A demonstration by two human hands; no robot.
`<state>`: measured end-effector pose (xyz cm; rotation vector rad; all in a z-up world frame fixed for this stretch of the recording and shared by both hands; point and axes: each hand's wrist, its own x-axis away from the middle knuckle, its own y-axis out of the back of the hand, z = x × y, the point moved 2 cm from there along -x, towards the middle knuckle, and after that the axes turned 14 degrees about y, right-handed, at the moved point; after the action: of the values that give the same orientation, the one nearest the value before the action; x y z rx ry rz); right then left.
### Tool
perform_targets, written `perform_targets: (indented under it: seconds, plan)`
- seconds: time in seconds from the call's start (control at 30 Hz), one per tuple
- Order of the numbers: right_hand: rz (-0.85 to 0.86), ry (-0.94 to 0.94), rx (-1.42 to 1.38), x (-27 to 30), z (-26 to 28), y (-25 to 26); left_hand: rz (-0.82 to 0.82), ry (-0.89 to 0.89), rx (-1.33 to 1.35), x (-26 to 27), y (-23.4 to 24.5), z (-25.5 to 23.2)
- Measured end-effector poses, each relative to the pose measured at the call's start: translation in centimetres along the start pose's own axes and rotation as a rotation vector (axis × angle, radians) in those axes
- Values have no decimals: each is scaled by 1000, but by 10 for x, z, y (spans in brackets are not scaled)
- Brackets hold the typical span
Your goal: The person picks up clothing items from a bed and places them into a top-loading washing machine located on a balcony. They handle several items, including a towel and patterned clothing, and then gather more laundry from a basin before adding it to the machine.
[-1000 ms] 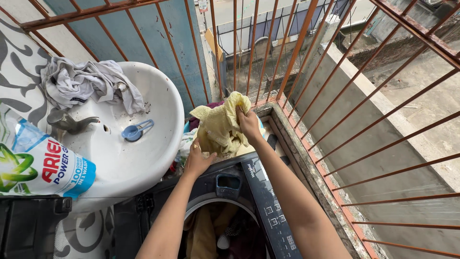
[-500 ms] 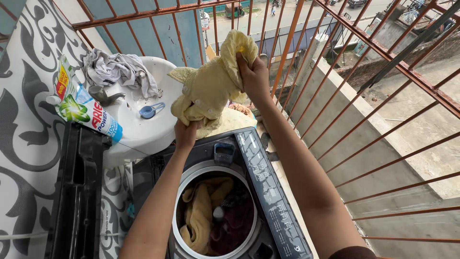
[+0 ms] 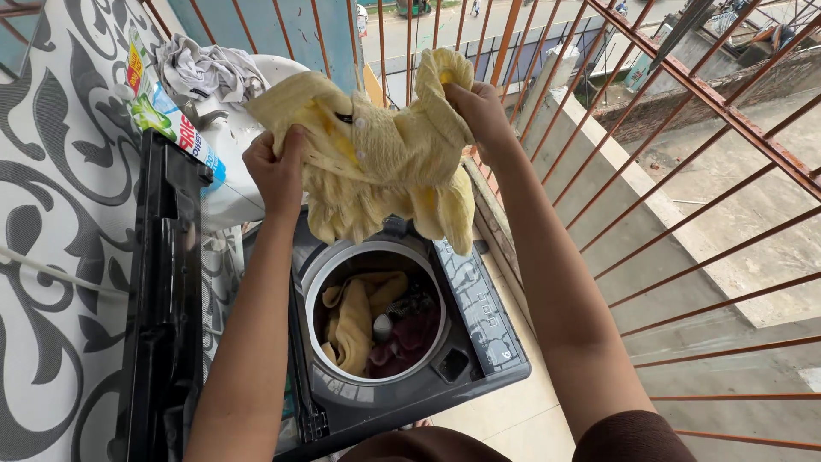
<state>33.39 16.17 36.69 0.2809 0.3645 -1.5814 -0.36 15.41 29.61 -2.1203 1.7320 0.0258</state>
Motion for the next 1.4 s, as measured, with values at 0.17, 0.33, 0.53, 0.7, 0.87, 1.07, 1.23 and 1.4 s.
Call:
perform_targets:
  seconds: [0.17,0.33,0.53,0.7,0.87,1.07,1.23,1.4]
  plan:
    - [226,-153,132,29,-22,-6,398,295,493,17,3,-18]
    - [279,-242,381,63,-68,6,79,103,-435,31,26,16]
    - [246,-233,454,115,-116,-3,-11,-95,-918,51,50,74]
    - [351,-195,610,150,-151,-15,174,355,-1318,69,46,121]
    - [455,-18,919,169,-194,-17,227,385,-1172,89,45,207]
    - [870,-310,921,183,-194,-49,395,1134,-527,156,16,286]
    - [1031,-832,511,209,-173,-74,747,1366,-498,219,14,344]
    - [1125,-1102,371,243,-201,-86,1455,1120,-948,267,48,378]
